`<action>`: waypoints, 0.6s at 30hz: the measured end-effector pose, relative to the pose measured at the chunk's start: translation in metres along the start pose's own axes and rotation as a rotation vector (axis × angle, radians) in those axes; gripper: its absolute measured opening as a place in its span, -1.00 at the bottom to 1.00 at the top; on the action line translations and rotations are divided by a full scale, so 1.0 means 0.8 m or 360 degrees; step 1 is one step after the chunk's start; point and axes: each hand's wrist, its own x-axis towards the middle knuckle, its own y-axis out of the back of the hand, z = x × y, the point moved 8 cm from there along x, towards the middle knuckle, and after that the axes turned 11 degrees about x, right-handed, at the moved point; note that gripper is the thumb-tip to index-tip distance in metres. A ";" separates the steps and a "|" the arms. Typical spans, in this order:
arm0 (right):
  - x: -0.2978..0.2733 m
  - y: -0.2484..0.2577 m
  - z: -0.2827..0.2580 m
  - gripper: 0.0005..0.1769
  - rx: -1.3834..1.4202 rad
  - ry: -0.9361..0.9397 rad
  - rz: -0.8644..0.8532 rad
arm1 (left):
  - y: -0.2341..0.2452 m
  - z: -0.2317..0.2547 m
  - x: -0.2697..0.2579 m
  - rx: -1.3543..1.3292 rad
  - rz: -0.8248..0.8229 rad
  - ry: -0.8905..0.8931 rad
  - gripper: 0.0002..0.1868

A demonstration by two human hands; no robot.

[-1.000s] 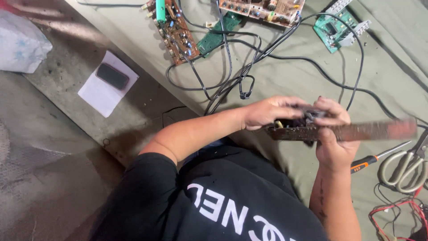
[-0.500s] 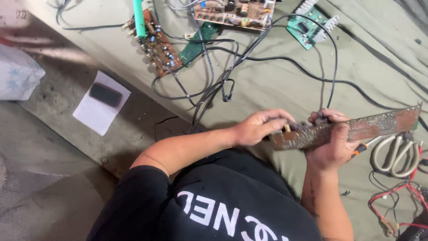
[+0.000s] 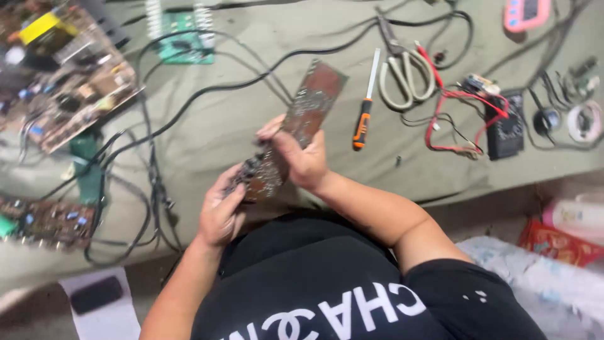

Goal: The person cleans various electronic components on a workbench using a steel wool pad and a screwdriver. They wipe down circuit boards and a metal heatsink, occasionally using the screwdriver to scrape or adjust parts of the components.

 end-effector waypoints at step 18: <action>0.011 0.014 -0.013 -0.80 0.0183 0.0113 0.0181 | 0.015 0.012 0.003 0.0715 0.0024 -0.0139 -0.52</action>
